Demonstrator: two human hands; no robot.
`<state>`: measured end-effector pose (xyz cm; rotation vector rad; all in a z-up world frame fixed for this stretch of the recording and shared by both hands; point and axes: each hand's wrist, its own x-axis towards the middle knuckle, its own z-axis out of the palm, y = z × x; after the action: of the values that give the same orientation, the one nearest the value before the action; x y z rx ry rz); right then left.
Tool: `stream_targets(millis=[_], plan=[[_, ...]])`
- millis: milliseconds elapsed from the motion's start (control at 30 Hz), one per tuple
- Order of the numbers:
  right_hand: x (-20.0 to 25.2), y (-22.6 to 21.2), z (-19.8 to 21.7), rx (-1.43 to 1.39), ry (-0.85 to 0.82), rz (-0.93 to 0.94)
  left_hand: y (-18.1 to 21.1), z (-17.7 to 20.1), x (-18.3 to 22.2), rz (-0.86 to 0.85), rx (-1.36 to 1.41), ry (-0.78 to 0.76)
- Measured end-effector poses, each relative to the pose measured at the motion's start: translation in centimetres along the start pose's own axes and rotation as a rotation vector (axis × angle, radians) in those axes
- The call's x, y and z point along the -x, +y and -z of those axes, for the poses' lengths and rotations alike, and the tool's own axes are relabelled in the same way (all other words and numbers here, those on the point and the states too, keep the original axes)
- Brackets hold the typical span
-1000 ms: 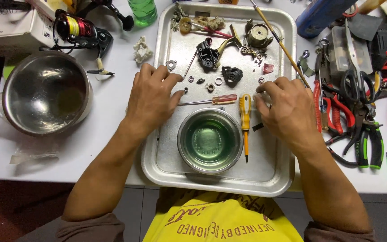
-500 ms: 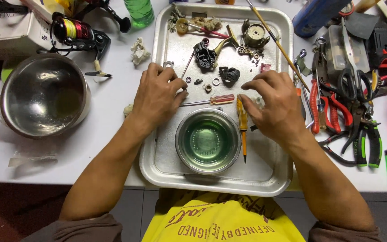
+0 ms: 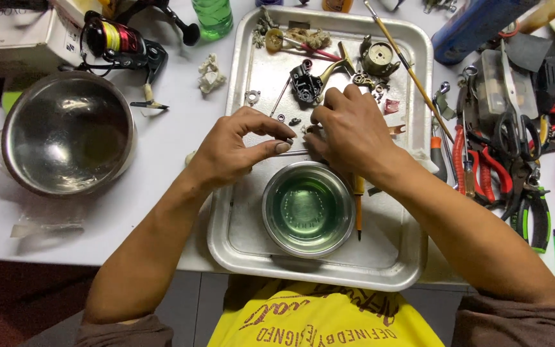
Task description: Cleaning and inspecting small internal components of a fishing reel during the reassembly process.
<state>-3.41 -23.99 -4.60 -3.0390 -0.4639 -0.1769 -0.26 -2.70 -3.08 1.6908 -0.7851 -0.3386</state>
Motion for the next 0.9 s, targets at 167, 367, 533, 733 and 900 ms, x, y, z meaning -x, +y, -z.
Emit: stream_targets(millis=[167, 367, 533, 733, 900], plan=[[-0.7, 0.7, -0.7, 0.010, -0.045, 0.008, 1.4, -0.8, 0.2, 0.057, 0.323, -0.021], [-0.9, 0.6, -0.4, -0.011, -0.114, -0.021, 1.3, -0.9, 0.3, 0.082, 0.412, -0.042], [-0.6, 0.3, 0.1, -0.047, -0.089, -0.018, 0.0, -0.5, -0.1, 0.011, 0.184, -0.021], [1.5, 0.0, 3.1, -0.145, 0.094, 0.017, -2.7, -0.9, -0.3, -0.273, -0.613, 0.109], [4.3, -0.8, 6.2, -0.349, 0.142, 0.213, -3.2, -1.1, -0.4, -0.191, -0.948, -0.071]])
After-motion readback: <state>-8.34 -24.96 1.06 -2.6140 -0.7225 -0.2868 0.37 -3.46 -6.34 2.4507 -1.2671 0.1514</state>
